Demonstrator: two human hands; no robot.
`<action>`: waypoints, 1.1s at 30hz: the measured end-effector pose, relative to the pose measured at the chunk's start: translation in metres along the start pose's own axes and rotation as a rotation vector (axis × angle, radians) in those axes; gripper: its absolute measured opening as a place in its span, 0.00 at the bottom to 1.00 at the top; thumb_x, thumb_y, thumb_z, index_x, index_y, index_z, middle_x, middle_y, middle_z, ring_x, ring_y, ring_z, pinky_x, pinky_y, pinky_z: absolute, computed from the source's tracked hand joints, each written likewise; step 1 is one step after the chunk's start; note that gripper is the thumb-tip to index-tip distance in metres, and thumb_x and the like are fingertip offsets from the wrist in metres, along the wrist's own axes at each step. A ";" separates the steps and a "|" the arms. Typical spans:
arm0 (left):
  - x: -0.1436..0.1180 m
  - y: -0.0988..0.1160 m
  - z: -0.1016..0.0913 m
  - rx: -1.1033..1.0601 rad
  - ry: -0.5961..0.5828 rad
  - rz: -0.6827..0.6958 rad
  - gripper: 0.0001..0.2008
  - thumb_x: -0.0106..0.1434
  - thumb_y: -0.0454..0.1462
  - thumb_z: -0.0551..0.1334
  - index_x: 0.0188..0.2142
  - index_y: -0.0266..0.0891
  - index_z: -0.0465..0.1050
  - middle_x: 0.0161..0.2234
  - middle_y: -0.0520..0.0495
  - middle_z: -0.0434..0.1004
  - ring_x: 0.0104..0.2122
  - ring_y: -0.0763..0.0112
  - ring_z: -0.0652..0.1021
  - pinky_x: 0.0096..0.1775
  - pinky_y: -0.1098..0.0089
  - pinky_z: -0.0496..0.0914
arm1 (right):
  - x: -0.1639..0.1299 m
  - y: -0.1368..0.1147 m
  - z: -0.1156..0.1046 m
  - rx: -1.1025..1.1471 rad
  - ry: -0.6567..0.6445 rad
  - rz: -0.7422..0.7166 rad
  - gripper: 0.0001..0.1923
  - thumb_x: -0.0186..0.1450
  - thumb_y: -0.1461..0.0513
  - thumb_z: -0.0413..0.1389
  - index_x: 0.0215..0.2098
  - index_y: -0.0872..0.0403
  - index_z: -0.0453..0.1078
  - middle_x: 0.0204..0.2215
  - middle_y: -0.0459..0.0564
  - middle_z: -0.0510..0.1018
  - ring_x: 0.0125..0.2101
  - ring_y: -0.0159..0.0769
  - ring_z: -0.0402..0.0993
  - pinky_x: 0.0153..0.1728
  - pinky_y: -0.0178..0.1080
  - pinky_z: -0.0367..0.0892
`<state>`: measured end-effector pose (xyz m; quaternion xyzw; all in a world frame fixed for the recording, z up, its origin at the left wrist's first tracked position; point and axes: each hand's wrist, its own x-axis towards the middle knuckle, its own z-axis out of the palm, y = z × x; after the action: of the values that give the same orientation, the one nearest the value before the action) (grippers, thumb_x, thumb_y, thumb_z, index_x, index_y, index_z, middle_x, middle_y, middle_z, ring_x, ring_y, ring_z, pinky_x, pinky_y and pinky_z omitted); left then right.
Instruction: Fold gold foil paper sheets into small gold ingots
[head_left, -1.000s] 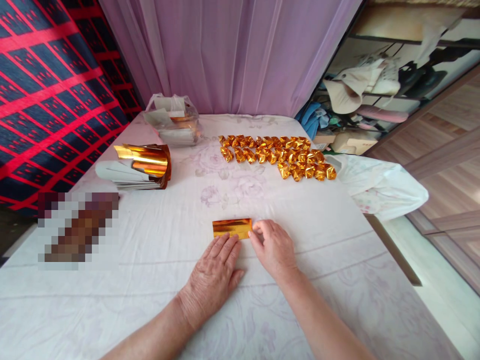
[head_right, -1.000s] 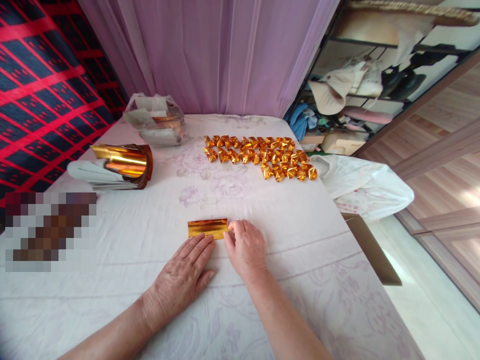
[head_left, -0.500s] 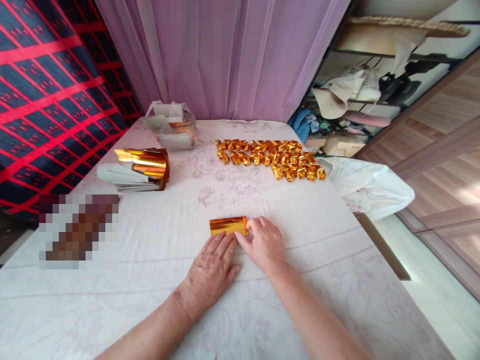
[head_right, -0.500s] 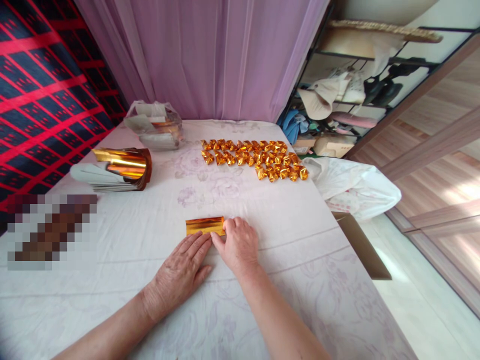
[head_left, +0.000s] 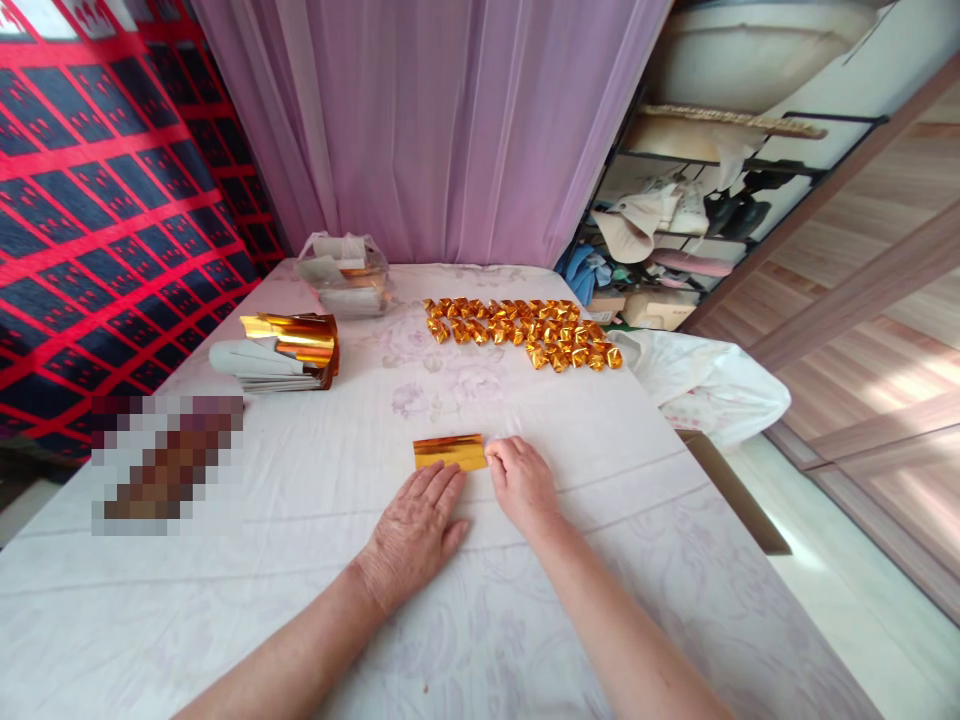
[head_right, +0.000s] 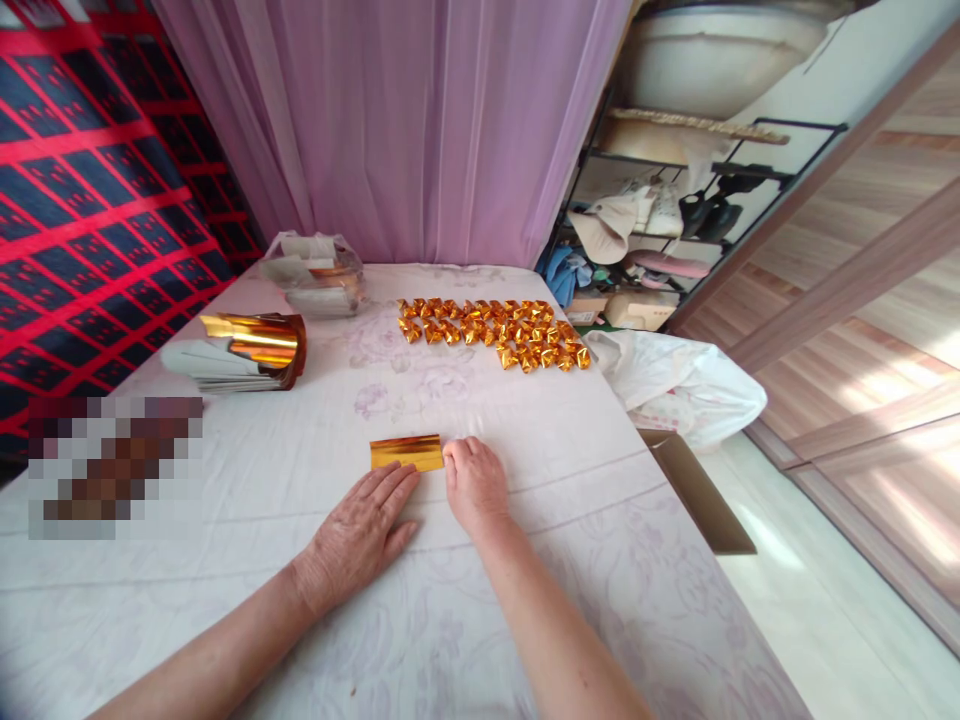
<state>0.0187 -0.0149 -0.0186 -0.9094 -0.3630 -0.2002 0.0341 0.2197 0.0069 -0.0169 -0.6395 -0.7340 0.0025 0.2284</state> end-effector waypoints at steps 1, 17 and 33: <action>0.001 0.000 0.001 0.001 -0.006 -0.004 0.24 0.69 0.42 0.53 0.61 0.32 0.63 0.56 0.35 0.72 0.58 0.55 0.70 0.58 0.54 0.66 | -0.001 0.001 -0.001 0.010 0.013 -0.010 0.09 0.68 0.67 0.49 0.37 0.52 0.71 0.33 0.48 0.76 0.35 0.35 0.71 0.38 0.36 0.62; 0.016 0.013 -0.006 -0.030 -0.093 -0.121 0.25 0.61 0.37 0.58 0.57 0.34 0.68 0.54 0.40 0.73 0.54 0.56 0.71 0.58 0.56 0.64 | -0.031 -0.015 -0.010 -0.191 -0.079 -0.107 0.21 0.68 0.56 0.54 0.59 0.43 0.68 0.65 0.56 0.60 0.65 0.51 0.52 0.58 0.54 0.55; 0.012 0.043 0.000 0.233 -0.027 -0.255 0.20 0.68 0.36 0.53 0.56 0.33 0.70 0.56 0.40 0.74 0.53 0.57 0.73 0.55 0.52 0.64 | -0.036 -0.017 -0.004 -0.212 -0.096 -0.039 0.21 0.70 0.55 0.51 0.61 0.41 0.66 0.65 0.55 0.61 0.65 0.51 0.51 0.59 0.53 0.52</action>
<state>0.0554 -0.0386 -0.0103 -0.8484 -0.4967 -0.1472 0.1084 0.2075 -0.0315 -0.0200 -0.6448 -0.7526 -0.0491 0.1243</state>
